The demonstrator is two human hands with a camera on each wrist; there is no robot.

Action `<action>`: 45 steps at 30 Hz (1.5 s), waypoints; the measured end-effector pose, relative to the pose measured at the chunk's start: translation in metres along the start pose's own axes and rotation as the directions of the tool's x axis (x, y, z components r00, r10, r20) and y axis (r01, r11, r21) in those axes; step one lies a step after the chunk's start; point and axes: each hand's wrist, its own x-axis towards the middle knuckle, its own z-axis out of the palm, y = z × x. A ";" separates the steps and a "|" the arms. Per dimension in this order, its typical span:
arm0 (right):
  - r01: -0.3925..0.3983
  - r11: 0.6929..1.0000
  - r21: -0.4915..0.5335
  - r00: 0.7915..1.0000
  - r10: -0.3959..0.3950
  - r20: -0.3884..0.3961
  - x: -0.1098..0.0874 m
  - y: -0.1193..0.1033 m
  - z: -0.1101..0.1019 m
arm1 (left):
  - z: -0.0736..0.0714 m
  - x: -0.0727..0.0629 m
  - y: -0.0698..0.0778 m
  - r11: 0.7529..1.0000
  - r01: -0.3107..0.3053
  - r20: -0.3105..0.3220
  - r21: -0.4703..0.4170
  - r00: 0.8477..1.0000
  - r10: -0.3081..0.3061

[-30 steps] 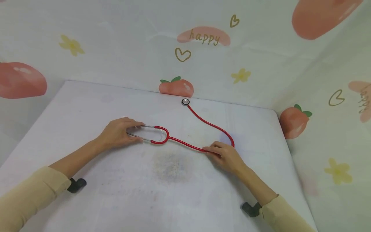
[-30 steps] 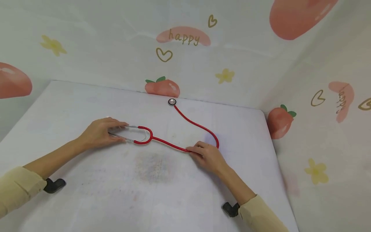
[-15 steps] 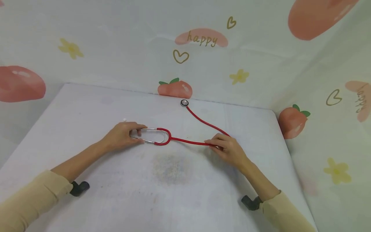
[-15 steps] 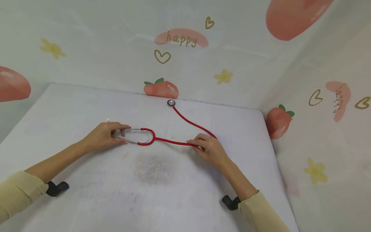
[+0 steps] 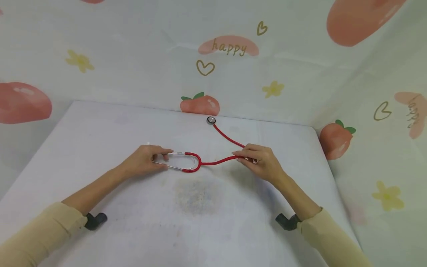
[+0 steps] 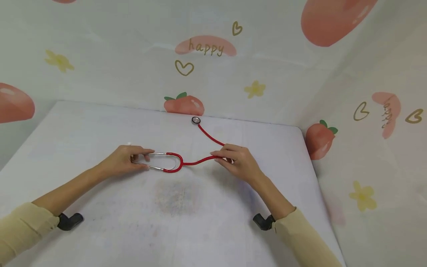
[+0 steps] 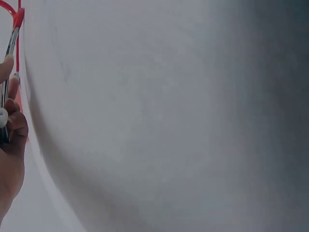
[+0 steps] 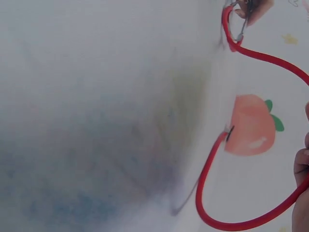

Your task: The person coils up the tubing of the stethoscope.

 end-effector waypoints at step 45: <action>-0.139 0.981 0.133 0.988 0.128 0.088 0.060 0.012 0.034 | 0.035 0.026 0.058 0.948 -0.303 -0.006 0.099 0.952 0.306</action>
